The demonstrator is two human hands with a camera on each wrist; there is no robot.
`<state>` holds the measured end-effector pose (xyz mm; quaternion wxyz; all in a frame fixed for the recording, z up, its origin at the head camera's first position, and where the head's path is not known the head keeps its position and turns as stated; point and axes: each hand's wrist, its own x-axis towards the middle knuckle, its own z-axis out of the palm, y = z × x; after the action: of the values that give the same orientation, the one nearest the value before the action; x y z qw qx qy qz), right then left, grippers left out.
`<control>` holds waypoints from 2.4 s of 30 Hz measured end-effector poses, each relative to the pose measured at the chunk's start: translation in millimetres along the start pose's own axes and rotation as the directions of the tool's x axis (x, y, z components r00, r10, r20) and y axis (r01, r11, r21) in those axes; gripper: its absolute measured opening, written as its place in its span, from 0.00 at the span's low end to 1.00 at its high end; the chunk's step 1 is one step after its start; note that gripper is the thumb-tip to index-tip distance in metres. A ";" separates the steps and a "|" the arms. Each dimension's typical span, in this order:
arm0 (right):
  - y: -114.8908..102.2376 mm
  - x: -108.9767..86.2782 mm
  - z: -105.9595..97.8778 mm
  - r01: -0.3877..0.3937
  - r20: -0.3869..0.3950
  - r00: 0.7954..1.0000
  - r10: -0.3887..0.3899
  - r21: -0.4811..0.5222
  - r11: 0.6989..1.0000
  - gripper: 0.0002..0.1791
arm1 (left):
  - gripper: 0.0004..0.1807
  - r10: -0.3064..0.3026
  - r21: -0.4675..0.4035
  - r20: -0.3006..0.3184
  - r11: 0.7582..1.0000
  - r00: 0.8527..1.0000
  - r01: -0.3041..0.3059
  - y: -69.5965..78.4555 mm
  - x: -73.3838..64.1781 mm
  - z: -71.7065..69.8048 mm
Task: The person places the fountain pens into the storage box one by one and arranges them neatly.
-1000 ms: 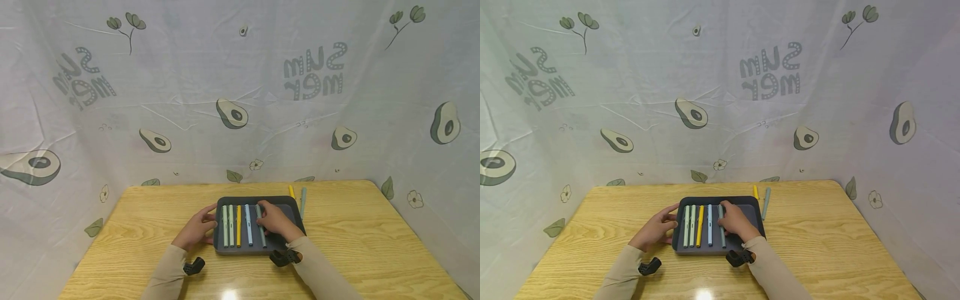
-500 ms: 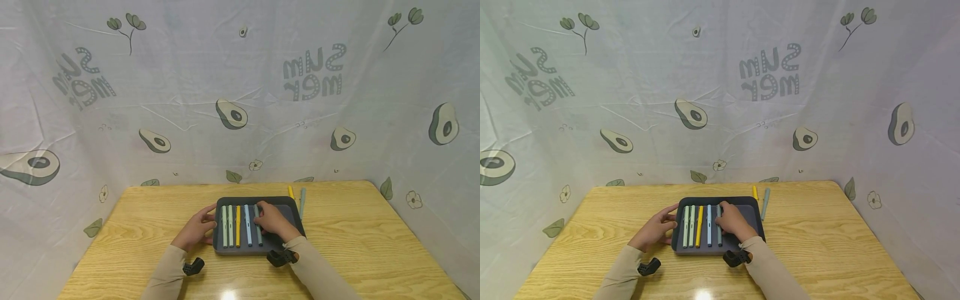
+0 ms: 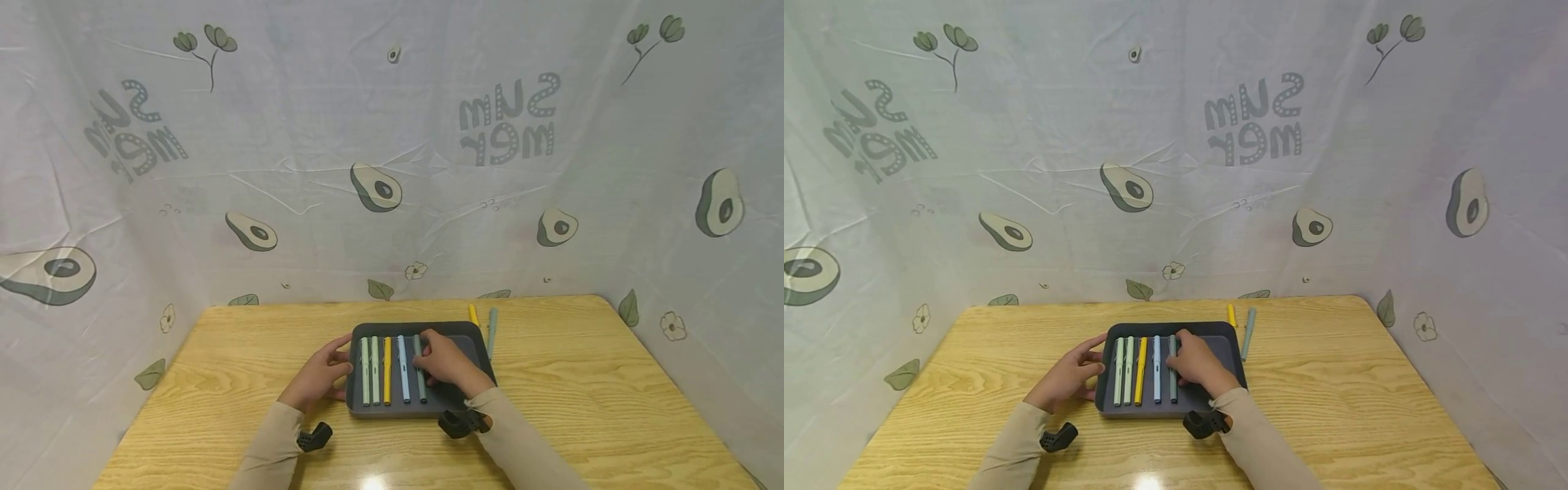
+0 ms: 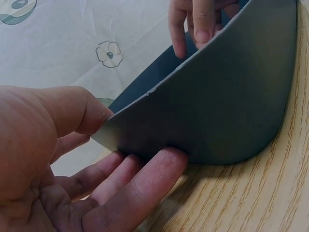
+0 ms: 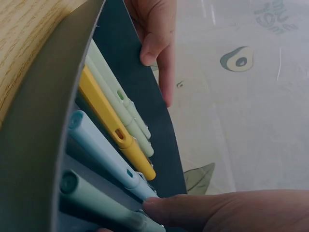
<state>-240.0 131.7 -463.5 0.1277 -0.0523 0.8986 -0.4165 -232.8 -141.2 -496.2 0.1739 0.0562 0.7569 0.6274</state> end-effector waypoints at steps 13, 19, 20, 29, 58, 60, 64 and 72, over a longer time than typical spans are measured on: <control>6.8 -27.4 -37.8 0.147 -0.125 0.979 -0.160 -0.110 0.983 0.25 | 0.33 0.012 0.000 0.013 1.000 1.000 -0.012 0.8 -3.2 0.1; 18.3 -36.6 -66.9 0.215 -0.318 0.914 -0.252 -0.146 0.966 0.16 | 0.34 0.000 -0.006 0.000 1.000 1.000 0.000 2.4 -4.3 -0.3; 22.1 -37.4 -71.9 0.212 -0.351 0.901 -0.255 -0.155 0.965 0.15 | 0.34 -0.003 -0.003 -0.004 1.000 1.000 0.003 2.8 -4.4 0.0; 79.4 -33.0 -102.3 0.062 -0.390 0.905 -0.168 -0.269 0.961 0.16 | 0.34 -0.001 0.007 -0.017 1.000 1.000 0.001 3.4 -4.6 0.6; 97.8 -7.0 -96.8 -0.104 -0.256 0.965 0.046 -0.219 0.970 0.22 | 0.34 0.006 0.011 0.005 1.000 1.000 -0.006 1.2 -2.4 0.1; 98.2 -10.0 -97.2 -0.098 -0.254 0.966 0.042 -0.214 0.972 0.22 | 0.34 0.005 0.010 0.005 1.000 1.000 -0.005 1.5 -2.9 0.3; 98.5 -16.8 -97.5 -0.104 -0.246 0.968 0.052 -0.204 0.973 0.21 | 0.34 0.006 0.004 0.006 1.000 1.000 -0.006 1.6 -3.8 0.3; 100.6 -33.4 -96.4 -0.093 -0.228 0.973 0.045 -0.203 0.975 0.21 | 0.34 0.000 0.004 0.000 1.000 1.000 0.000 0.9 -2.6 0.4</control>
<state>-232.9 274.5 -474.1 0.0345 0.0128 0.9478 -0.3169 -230.3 -141.5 -494.9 0.1736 0.0566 0.7583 0.6258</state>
